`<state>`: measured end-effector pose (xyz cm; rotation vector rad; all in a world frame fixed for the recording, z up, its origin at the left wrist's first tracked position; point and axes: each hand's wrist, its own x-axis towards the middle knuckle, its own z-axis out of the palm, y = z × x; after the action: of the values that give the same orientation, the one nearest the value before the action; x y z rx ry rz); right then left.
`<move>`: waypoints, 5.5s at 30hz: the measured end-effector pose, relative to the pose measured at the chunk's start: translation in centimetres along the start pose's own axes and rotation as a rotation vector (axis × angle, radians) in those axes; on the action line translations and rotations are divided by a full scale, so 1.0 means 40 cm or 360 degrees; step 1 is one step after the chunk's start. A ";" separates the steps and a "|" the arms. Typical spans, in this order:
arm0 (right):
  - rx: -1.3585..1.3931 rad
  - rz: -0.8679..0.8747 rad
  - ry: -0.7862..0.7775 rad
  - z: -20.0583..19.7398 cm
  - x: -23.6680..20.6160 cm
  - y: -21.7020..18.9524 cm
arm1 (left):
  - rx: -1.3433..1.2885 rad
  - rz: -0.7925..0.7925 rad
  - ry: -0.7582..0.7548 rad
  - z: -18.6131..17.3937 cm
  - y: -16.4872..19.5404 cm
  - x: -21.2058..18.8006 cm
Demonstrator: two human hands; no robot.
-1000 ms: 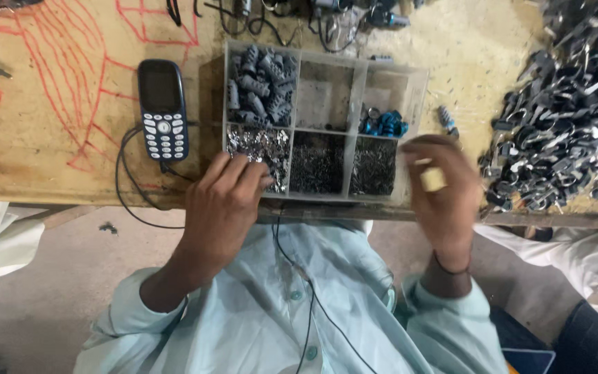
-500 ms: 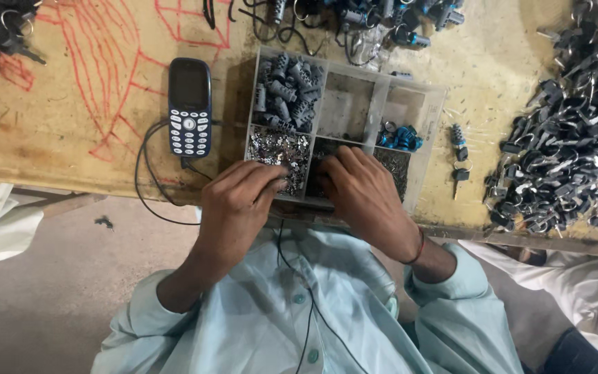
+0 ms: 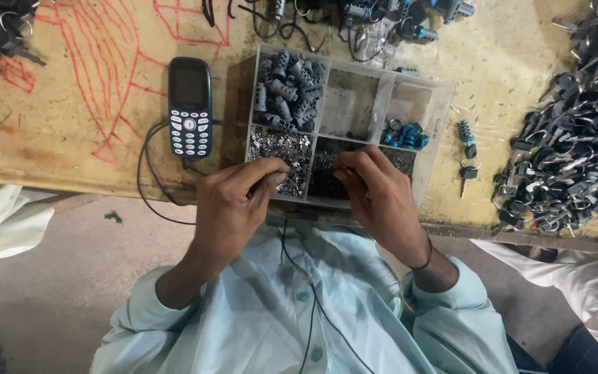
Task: The person sits at a workbench assembling small plug-like components by hand. They pick gray plastic bodies, blue coiled springs, and small metal pins from a compartment box, press the parts together between their fingers, and set the finished assemblies on the table beside the box.
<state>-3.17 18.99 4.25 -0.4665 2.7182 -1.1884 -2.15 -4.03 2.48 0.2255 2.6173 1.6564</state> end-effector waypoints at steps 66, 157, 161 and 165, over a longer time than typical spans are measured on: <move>0.0596 0.0047 0.0157 0.044 -0.097 0.008 | -0.0612 0.0089 -0.0019 0.094 0.041 -0.065; 0.0419 -0.0551 0.0173 -0.016 -0.140 0.071 | -0.1093 -0.0444 -0.0814 0.111 0.028 -0.026; 0.0607 -0.0424 -0.0063 -0.038 -0.120 0.065 | -0.1173 -0.0271 -0.0790 0.099 0.014 -0.038; 0.0445 -0.0218 -0.0170 -0.067 -0.061 0.045 | -0.1515 -0.0756 -0.0841 0.099 0.002 -0.051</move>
<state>-1.94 22.81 4.74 -0.6631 2.4135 -1.5027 0.33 -0.73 0.75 -0.0095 1.2045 2.0405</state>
